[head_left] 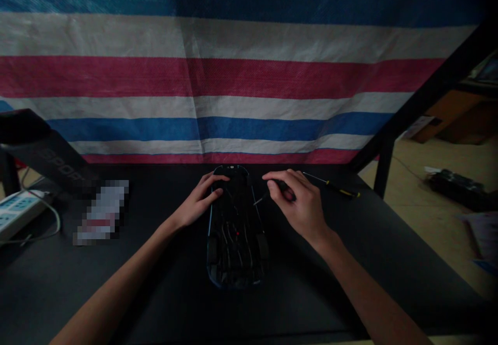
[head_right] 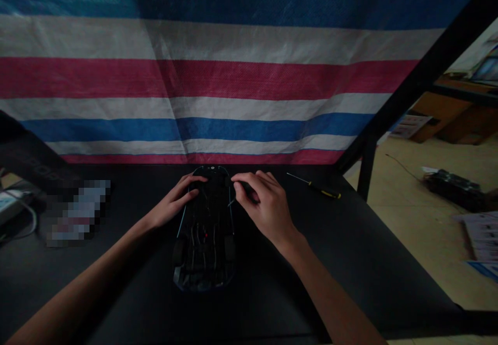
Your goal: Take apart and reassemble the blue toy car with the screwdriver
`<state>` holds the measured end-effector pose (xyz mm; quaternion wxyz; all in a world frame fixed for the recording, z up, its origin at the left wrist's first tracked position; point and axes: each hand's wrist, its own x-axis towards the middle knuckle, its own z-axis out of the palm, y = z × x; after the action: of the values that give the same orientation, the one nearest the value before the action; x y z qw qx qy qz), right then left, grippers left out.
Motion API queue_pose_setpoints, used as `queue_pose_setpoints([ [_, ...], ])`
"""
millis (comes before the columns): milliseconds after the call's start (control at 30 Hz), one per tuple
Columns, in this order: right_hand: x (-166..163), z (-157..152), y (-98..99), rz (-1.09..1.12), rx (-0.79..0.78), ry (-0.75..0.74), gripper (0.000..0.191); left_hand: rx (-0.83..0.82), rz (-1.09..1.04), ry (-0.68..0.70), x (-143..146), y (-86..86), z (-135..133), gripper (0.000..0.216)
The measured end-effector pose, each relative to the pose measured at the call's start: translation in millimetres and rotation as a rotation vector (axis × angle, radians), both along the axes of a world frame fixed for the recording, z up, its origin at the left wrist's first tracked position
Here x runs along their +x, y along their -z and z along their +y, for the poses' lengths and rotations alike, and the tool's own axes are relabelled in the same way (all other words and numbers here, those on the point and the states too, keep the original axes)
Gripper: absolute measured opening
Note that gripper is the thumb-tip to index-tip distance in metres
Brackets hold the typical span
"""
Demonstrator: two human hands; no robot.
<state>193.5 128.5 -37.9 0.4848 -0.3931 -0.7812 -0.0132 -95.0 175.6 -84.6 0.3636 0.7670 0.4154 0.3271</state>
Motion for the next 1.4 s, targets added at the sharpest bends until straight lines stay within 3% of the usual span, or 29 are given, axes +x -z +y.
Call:
queue_pose_setpoints([
  [133, -0.4, 0.2, 0.5, -0.009, -0.002, -0.018, 0.022, -0.014, -0.002, -0.003, 0.4, 0.9, 0.7, 0.040],
  [267, -2.2, -0.8, -0.8, -0.001, 0.000, 0.018, 0.013, -0.001, -0.003, -0.011, 0.3, 2.1, 1.2, 0.040],
  [400, -2.9, -1.1, 1.4, -0.003, 0.031, 0.015, 0.016, 0.008, -0.010, -0.004, 0.1, 0.8, 0.3, 0.040],
  [567, -3.9, -2.5, 6.2, 0.036, -0.034, 0.050, 0.009, 0.007, -0.003, 0.000, 0.0, -0.3, -0.2, 0.041],
  [700, -5.0, -3.8, 5.2, 0.031, -0.036, 0.005, 0.020, 0.013, 0.000, 0.005, -0.1, 1.0, 0.9, 0.041],
  [867, -4.2, -3.4, 2.2, 0.034, -0.031, 0.035, 0.013, 0.017, 0.010, 0.005, 0.2, 0.2, 0.7, 0.041],
  [1000, -4.1, -2.5, 2.9, 0.029, -0.035, -0.020, 0.025, 0.021, 0.012, 0.003, 0.9, -0.9, 0.4, 0.042],
  [1167, -5.5, -3.4, 2.2, 0.033, -0.033, 0.035, 0.012, 0.007, 0.007, 0.002, 1.3, -2.4, -0.7, 0.042],
  [1400, -2.6, -2.4, 0.6, -0.007, -0.010, 0.024, 0.013, -0.003, 0.006, -0.008, 0.7, -1.8, -1.2, 0.040],
])
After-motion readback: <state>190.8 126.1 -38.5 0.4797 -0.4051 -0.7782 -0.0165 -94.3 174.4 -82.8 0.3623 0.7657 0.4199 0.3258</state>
